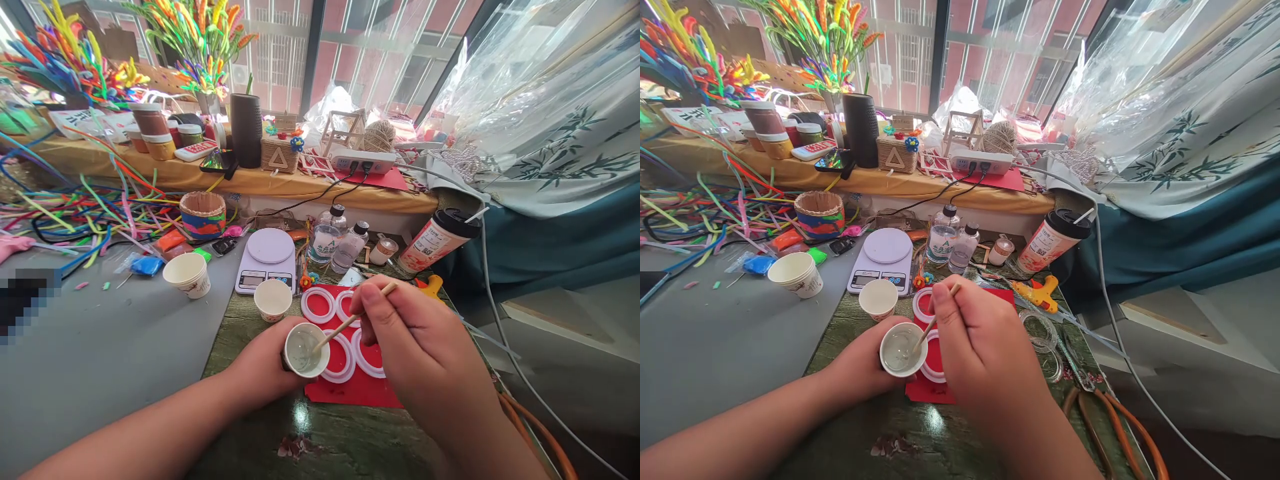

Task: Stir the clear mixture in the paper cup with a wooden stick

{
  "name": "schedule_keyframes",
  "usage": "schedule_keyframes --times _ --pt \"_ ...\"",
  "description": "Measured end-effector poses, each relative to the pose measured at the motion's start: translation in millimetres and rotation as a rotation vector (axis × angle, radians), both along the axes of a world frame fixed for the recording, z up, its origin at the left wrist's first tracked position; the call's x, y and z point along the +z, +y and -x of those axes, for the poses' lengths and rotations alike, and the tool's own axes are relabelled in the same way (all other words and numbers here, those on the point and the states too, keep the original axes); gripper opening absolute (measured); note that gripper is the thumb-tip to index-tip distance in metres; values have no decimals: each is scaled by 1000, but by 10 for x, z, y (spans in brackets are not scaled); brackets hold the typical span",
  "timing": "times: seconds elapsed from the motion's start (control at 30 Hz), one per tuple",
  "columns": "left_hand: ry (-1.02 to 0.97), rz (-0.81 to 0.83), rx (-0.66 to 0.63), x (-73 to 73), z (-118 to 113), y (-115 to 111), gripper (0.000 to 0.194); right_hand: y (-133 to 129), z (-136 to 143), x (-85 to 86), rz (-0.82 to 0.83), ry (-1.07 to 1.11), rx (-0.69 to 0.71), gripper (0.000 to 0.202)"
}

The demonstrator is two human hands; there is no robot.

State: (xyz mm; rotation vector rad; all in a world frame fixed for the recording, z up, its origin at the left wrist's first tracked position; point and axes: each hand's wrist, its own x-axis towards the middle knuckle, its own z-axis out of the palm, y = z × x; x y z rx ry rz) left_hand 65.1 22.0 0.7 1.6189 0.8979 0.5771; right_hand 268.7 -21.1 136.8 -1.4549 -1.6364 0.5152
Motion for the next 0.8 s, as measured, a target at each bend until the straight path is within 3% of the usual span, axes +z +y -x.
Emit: schedule_keyframes --times 0.07,0.27,0.43,0.6,0.73,0.8 --pt "-1 -13 1 2 -1 7 51 15 -6 -21 -13 25 -22 42" --pt "-1 22 -11 -16 -6 3 53 -16 57 8 22 32 182 46" --pt "7 -11 3 10 2 1 51 2 11 14 -17 -22 -12 41" --pt "1 3 -15 8 4 8 52 -7 9 -4 72 48 129 45" --pt "12 -22 -5 6 0 9 51 -5 8 -13 31 22 20 43" --pt "15 -27 -1 -1 0 8 51 -7 20 -14 13 44 33 41"
